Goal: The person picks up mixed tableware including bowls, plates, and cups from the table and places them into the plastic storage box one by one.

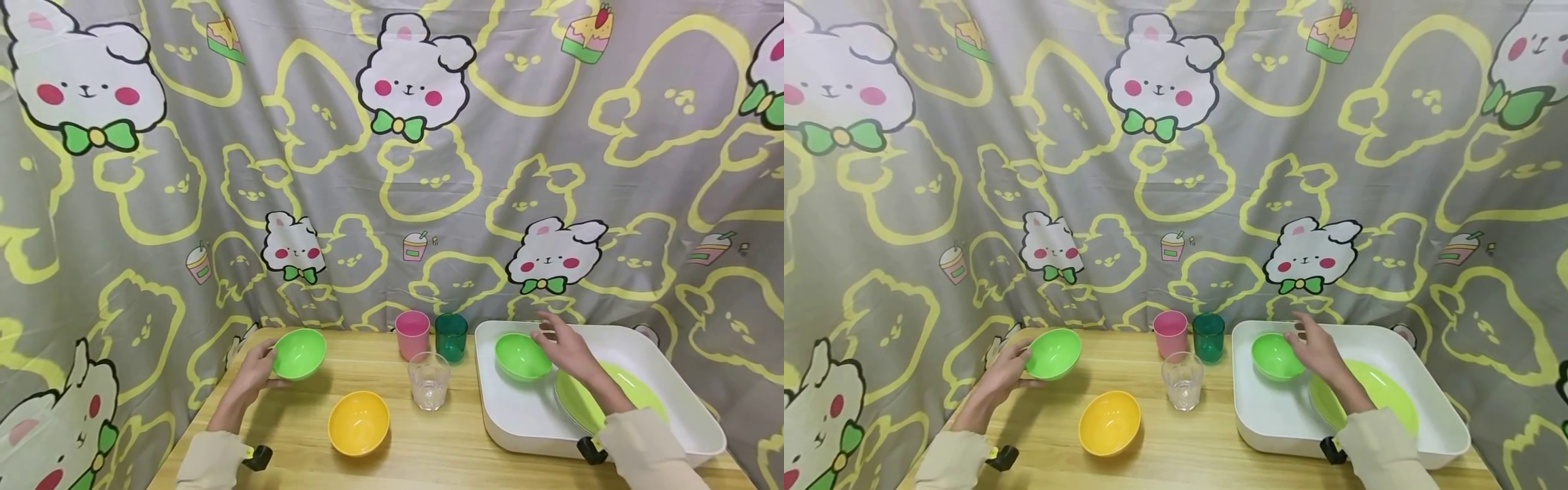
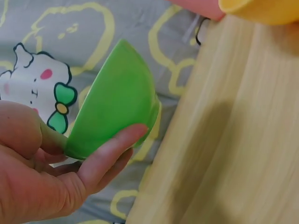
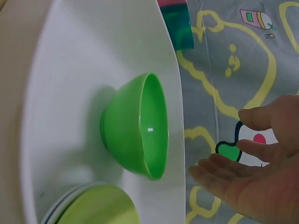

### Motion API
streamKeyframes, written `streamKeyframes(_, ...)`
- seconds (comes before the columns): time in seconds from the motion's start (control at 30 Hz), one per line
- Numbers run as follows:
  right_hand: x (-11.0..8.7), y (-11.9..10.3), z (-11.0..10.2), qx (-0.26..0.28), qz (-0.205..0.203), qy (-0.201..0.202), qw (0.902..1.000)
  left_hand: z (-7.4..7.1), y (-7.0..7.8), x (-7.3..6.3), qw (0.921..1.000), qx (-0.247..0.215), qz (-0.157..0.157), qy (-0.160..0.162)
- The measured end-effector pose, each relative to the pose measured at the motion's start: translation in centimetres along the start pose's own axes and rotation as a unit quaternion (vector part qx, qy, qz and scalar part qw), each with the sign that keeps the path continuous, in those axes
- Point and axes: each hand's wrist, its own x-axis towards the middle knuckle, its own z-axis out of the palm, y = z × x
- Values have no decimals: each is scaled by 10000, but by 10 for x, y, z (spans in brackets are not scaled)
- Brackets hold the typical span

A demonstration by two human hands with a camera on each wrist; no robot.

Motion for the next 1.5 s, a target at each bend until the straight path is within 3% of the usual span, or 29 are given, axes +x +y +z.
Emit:
streamKeyframes(0.5, -1, -19, 23, 590, -369, 476, 9964, 25, 21, 4, 9988, -442, 193, -3)
streamKeyframes(0.8, 2, -30, 40, 1010, -462, 601, 9920, 38, 33, 3, 9970, -757, 156, -36)
streamKeyframes(1.03, -3, -39, 48, 1138, -459, 643, 9904, 56, 43, 7, 9956, -896, 251, -106)
streamKeyframes(1.5, -4, -59, 66, 1459, -503, 568, 9864, 93, 48, 4, 9923, -1134, 391, -309)
